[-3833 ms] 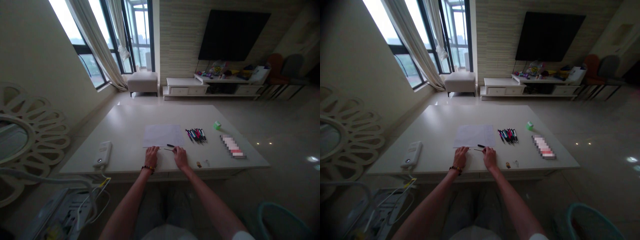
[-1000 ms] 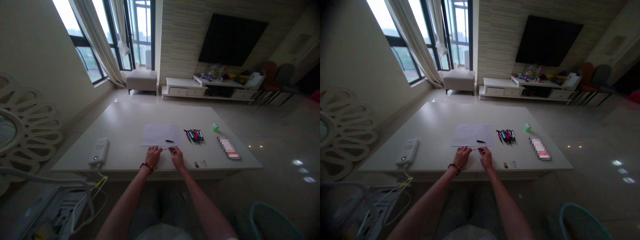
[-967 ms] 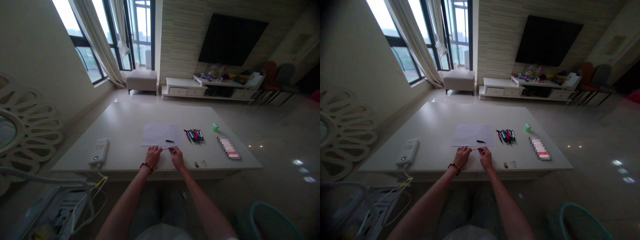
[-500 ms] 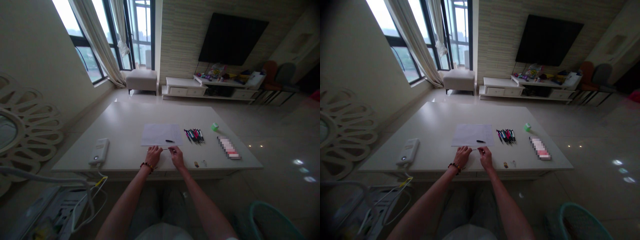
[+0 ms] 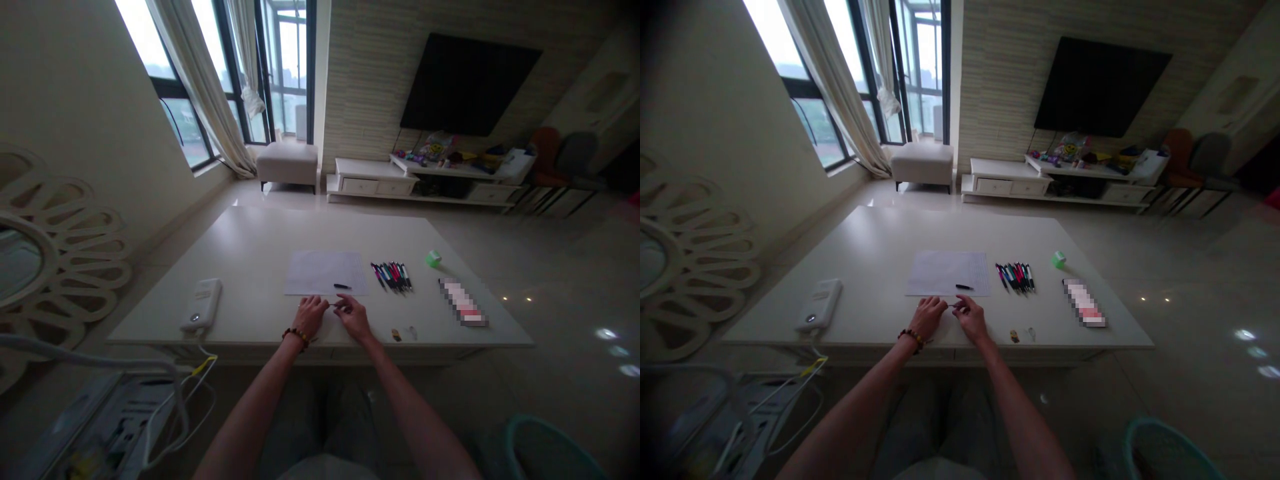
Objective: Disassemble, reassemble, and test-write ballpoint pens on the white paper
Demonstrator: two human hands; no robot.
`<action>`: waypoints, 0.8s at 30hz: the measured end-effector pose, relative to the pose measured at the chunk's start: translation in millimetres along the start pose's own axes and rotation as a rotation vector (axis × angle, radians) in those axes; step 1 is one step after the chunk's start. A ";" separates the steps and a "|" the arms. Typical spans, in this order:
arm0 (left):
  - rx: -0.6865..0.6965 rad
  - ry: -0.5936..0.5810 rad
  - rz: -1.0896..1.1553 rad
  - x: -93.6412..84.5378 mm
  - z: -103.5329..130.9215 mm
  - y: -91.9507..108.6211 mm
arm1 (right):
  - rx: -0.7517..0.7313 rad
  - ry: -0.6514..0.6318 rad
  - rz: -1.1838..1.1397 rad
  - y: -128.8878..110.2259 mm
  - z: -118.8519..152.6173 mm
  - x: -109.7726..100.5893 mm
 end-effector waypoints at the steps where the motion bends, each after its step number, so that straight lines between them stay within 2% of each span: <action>1: -0.015 0.009 -0.001 -0.1 0.2 -1.8 | -0.027 0.026 0.051 3.2 -5.1 -4.4; 5: -0.062 0.038 -0.019 -1.2 1.0 -7.7 | -0.183 0.187 0.353 9.9 -35.8 -23.1; 8: -0.069 0.042 -0.020 -1.7 1.4 -8.8 | -0.252 0.178 0.466 10.3 -57.3 -18.3; 11: -0.081 0.054 -0.026 -2.5 1.5 -10.3 | -0.268 0.144 0.472 7.6 -66.4 -13.0; 14: -0.088 0.068 -0.031 -2.6 1.6 -11.5 | -0.209 0.084 0.364 7.4 -59.0 -16.6; 17: -0.087 0.067 -0.031 -1.4 1.4 -11.9 | -0.129 0.020 0.218 6.8 -40.5 -27.9; 21: -0.090 0.050 -0.024 -0.4 0.8 -11.9 | -0.104 0.052 0.162 -3.4 -21.6 -44.4; 24: -0.089 0.051 -0.020 -1.5 0.3 -11.2 | -0.116 0.066 0.142 -12.6 -18.8 -44.8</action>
Point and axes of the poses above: each hand's wrist, its own z-axis away from the middle knuckle, its own x-axis out of the palm, y = z × x, the point moved 9 cm from there along -z, towards the middle knuckle, and after that the axes turned 15 degrees about y, right-handed, at the moved point
